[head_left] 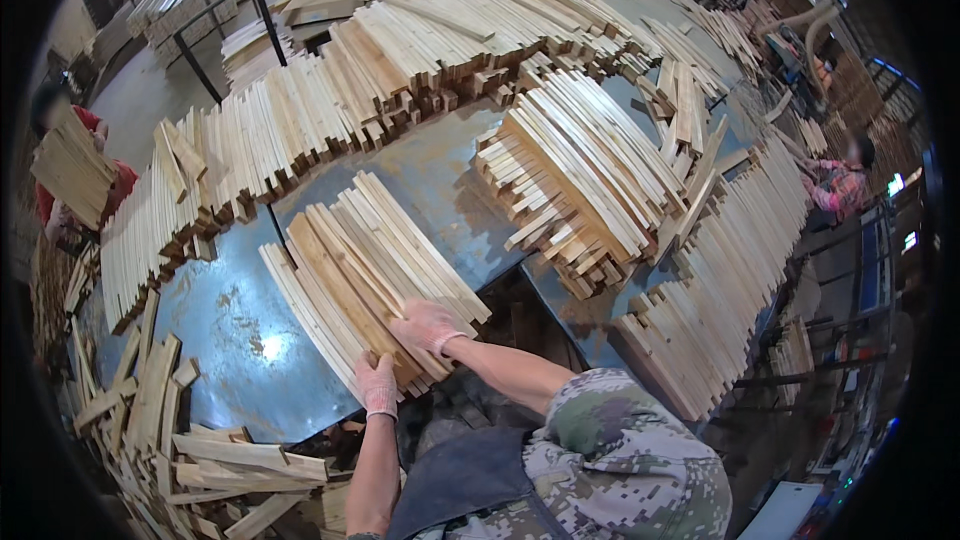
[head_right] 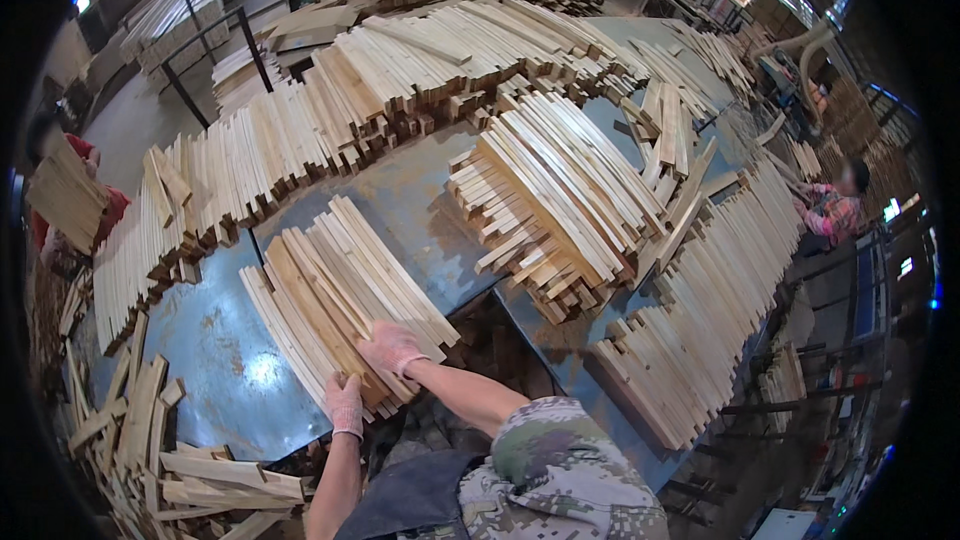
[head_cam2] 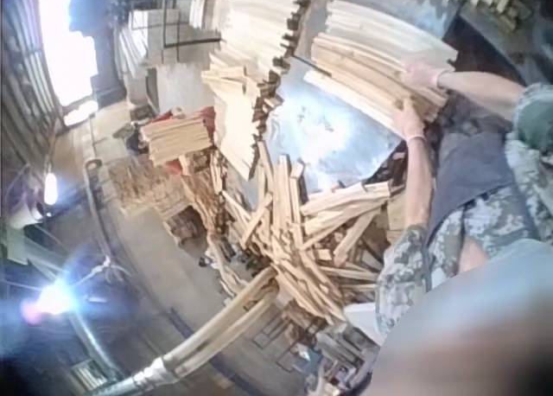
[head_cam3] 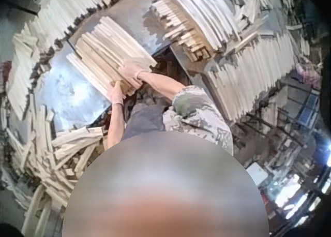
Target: The person repeatedly picks up stacks of light-colored wooden planks from a metal table and places them onto a conveyor belt. The person also moves planks between different piles on the table, organizing them into neat stacks.
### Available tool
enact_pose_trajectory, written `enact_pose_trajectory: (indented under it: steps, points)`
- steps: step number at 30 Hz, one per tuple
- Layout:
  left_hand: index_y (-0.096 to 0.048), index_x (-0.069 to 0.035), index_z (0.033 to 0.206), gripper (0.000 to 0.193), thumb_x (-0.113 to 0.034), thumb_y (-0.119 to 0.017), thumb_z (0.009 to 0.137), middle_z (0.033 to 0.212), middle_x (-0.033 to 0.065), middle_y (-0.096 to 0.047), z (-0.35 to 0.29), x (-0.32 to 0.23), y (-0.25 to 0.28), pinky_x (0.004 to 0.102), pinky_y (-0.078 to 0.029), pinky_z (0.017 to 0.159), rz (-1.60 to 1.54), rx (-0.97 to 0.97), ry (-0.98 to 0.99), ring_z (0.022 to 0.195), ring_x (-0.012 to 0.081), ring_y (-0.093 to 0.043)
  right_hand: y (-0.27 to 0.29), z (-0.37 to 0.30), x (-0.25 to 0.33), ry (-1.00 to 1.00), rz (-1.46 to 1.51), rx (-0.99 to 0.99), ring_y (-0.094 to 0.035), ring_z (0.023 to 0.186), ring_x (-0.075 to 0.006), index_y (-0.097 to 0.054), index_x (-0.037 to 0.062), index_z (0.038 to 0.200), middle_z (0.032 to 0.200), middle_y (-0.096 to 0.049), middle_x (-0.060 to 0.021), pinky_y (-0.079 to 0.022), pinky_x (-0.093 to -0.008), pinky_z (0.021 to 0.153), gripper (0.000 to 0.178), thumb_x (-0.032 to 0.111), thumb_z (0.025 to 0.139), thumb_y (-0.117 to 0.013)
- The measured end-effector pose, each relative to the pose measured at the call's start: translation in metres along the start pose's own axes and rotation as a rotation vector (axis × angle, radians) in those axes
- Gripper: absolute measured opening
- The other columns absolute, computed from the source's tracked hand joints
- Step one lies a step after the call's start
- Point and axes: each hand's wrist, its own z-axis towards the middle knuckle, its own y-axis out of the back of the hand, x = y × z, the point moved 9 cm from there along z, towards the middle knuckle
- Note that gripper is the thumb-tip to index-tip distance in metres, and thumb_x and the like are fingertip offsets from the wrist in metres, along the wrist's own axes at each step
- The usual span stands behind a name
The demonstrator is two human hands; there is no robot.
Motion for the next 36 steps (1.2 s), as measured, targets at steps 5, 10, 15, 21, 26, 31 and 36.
enact_pose_trajectory:
  steps: [5, 10, 15, 21, 26, 31, 36]
  points:
    - [-0.064, 0.001, 0.139, 0.067, -0.035, -0.078, 0.084, 0.128, 0.0256, -0.070, 0.016, 0.026, -0.003, 0.0458, -0.052, 0.103, 0.232, -0.063, -0.135, 0.119, 0.0394, -0.067, 0.091, -0.029, -0.064, 0.096, -0.191, -0.187, -0.073, 0.087, -0.0414, -0.072, 0.0033, 0.099, 0.095, -0.073, -0.0261, -0.058, -0.0517, 0.079, 0.049, 0.051, 0.093, -0.065]
    - [-0.059, 0.001, 0.144, 0.073, -0.036, -0.079, 0.085, 0.145, 0.0295, -0.059, 0.018, 0.024, -0.009, 0.0464, -0.044, 0.116, 0.218, 0.040, -0.055, 0.137, 0.0431, -0.055, 0.254, -0.051, -0.114, 0.047, -0.485, -0.530, -0.073, 0.076, -0.0350, -0.066, 0.0046, 0.105, 0.093, -0.075, -0.0181, -0.059, -0.0496, 0.067, 0.058, 0.062, 0.095, -0.064]
    - [-0.059, 0.001, 0.145, 0.075, -0.036, -0.079, 0.084, 0.142, 0.0295, -0.060, 0.010, 0.017, -0.010, 0.0465, -0.045, 0.115, 0.189, 0.066, -0.093, 0.135, 0.0433, -0.056, 0.325, -0.030, -0.204, -0.345, -0.805, -0.474, -0.074, 0.096, -0.0329, -0.058, 0.0047, 0.122, 0.107, -0.073, -0.0182, -0.060, -0.0485, 0.082, 0.035, 0.028, 0.097, -0.066]
    - [-0.064, 0.000, 0.139, 0.068, -0.036, -0.078, 0.083, 0.131, 0.0264, -0.066, 0.015, 0.022, -0.002, 0.0474, -0.048, 0.110, 0.226, 0.067, -0.123, 0.128, 0.0413, -0.061, 0.317, -0.039, -0.198, -0.373, -0.863, -0.558, -0.068, 0.112, -0.0379, -0.060, 0.0060, 0.121, 0.119, -0.069, -0.0213, -0.056, -0.0496, 0.095, 0.029, 0.018, 0.094, -0.062]
    - [-0.064, 0.001, 0.138, 0.063, -0.032, -0.077, 0.087, 0.130, 0.0252, -0.067, 0.011, 0.028, 0.003, 0.0458, -0.051, 0.103, -0.027, 0.018, -0.064, 0.119, 0.0398, -0.066, 0.331, -0.039, -0.233, -0.135, -0.824, -0.636, -0.061, 0.120, -0.0390, -0.062, 0.0096, 0.130, 0.128, -0.064, -0.0182, -0.048, -0.0502, 0.103, 0.042, 0.022, 0.090, -0.068]
    - [-0.053, 0.001, 0.151, 0.075, -0.039, -0.076, 0.092, 0.146, 0.0253, -0.058, 0.012, 0.029, 0.065, 0.0454, -0.045, 0.115, 0.114, -0.306, -0.075, 0.135, 0.0401, -0.057, 0.281, -0.031, -0.175, 0.180, -0.726, -0.718, -0.055, 0.137, -0.0412, -0.050, 0.0015, 0.153, 0.148, -0.056, -0.0229, -0.043, -0.0481, 0.117, 0.075, 0.029, 0.089, -0.078]
    - [-0.023, 0.001, 0.168, 0.100, -0.068, -0.050, 0.101, 0.175, 0.0249, -0.022, 0.062, 0.058, 0.095, 0.0494, -0.012, 0.132, 0.449, -0.108, 0.158, 0.162, 0.0427, -0.017, 0.196, 0.055, -0.101, 0.530, -0.267, -0.475, -0.057, 0.137, -0.0416, -0.049, 0.0009, 0.156, 0.149, -0.058, -0.0253, -0.046, -0.0453, 0.117, 0.076, 0.023, 0.090, -0.081]
